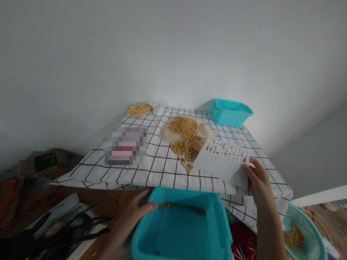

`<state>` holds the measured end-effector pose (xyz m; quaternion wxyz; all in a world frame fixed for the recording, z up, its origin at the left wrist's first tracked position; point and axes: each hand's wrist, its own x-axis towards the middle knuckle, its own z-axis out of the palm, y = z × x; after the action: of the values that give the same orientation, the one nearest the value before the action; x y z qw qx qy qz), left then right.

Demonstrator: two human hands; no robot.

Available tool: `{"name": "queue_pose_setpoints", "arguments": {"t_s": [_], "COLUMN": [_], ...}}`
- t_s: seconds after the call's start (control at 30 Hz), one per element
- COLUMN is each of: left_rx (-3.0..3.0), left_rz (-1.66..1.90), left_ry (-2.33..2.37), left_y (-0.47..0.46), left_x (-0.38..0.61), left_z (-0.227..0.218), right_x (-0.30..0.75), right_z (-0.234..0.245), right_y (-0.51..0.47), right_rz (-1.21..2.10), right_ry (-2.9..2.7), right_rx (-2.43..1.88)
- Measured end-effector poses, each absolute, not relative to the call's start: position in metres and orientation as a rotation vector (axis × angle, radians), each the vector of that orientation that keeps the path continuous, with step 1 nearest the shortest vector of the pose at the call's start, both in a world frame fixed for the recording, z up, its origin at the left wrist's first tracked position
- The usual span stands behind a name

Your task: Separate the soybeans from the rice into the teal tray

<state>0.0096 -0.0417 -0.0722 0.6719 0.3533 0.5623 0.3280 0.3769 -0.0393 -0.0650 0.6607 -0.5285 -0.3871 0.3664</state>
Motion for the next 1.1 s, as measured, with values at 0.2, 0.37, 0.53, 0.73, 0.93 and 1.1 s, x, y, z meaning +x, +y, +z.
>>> {"name": "queue_pose_setpoints", "arguments": {"t_s": [0.2,0.37,0.53,0.73,0.93,1.1], "left_rx": [0.77,0.813,0.896,1.153,1.171,1.271], "left_rz": [0.774,0.778,0.738,0.814,0.815,0.824], "left_ry": [1.231,1.349,1.473,1.506,1.486,1.457], "left_y": [-0.042,-0.043,-0.044,-0.044,-0.046,-0.048], "left_x": [0.01,0.014,0.015,0.017,0.018,0.019], "left_z": [-0.079,-0.08,-0.083,-0.089,-0.089,-0.086], "right_x": [0.377,0.376,0.376,0.376,0.374,0.374], "right_z": [-0.061,-0.058,-0.061,-0.063,-0.061,-0.059], "right_y": [-0.045,-0.048,-0.045,-0.042,-0.044,-0.047], "right_rz": [0.878,0.92,0.844,0.808,0.854,0.908], "right_ry": [-0.896,-0.903,-0.888,-0.855,-0.865,-0.872], "right_rx": [-1.237,-1.248,-1.227,-1.215,-1.231,-1.242]}}
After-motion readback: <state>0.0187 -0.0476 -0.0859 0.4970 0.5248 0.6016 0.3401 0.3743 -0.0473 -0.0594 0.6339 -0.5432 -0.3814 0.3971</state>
